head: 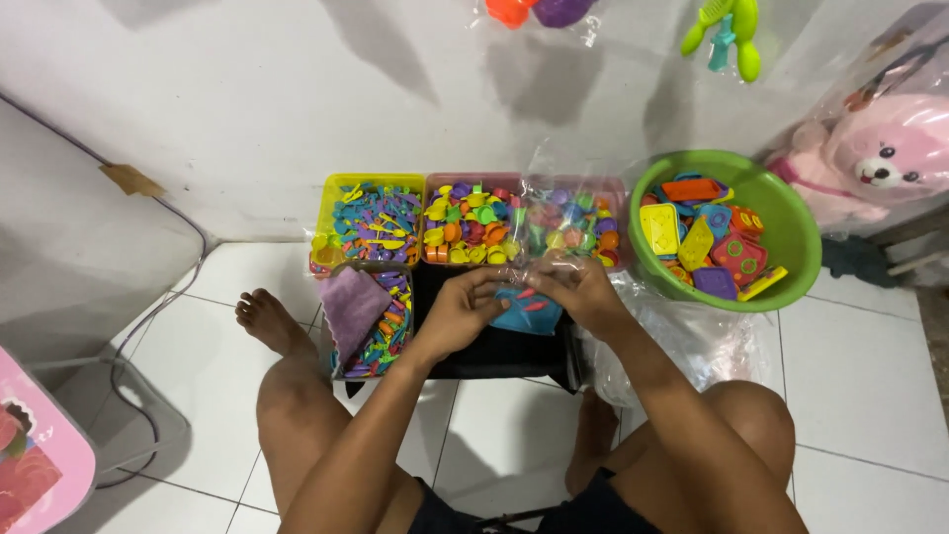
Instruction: Selecting small plastic toy pieces from bins and placing them into a plastic bag.
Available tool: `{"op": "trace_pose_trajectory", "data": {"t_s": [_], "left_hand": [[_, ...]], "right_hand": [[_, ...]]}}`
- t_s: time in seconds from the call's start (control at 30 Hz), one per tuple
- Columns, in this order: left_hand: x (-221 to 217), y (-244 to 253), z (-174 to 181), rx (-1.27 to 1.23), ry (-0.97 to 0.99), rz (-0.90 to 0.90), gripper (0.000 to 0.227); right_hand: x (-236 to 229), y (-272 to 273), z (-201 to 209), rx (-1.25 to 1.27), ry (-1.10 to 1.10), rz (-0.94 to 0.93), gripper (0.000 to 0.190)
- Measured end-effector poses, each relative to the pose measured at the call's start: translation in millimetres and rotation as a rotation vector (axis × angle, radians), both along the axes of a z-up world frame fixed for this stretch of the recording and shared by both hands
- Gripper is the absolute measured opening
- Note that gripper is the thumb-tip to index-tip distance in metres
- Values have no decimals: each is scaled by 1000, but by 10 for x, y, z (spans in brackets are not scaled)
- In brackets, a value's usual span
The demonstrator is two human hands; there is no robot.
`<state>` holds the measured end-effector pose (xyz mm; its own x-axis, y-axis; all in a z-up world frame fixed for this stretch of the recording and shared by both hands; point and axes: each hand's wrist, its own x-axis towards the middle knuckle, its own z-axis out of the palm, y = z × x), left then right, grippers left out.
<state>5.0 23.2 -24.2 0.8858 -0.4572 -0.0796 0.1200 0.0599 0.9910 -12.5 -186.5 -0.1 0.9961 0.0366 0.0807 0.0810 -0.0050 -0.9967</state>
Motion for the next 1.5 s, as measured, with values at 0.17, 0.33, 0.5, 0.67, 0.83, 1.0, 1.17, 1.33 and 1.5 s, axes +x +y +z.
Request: {"op": "trace_pose_trajectory", "data": {"t_s": [0.17, 0.33, 0.5, 0.67, 0.83, 1.0, 1.17, 1.33, 1.5], "left_hand": [[0, -17, 79, -15, -11, 6, 38], [-16, -23, 162, -35, -5, 71, 38], [-20, -28, 142, -48, 37, 78, 38], [-29, -30, 197, -41, 6, 92, 36], [-38, -37, 220, -25, -22, 102, 35], [-36, -51, 194, -33, -50, 102, 33], [2, -45, 67, -7, -101, 126, 35], [10, -54, 23, -14, -82, 139, 35], [-11, -72, 99, -23, -65, 149, 33]], "right_hand": [[25, -48, -158, 10, 53, -23, 28], [49, -7, -110, 87, 18, -39, 27], [30, -3, -105, 85, 10, -34, 26], [53, -65, -155, 93, -62, 22, 32], [56, -94, -199, 114, -66, 40, 33], [3, -36, -51, 124, -60, -6, 28], [44, -120, -194, 73, -133, 37, 28], [33, -119, -284, 158, -142, 51, 30], [3, -21, -30, 219, -131, -5, 22]]}}
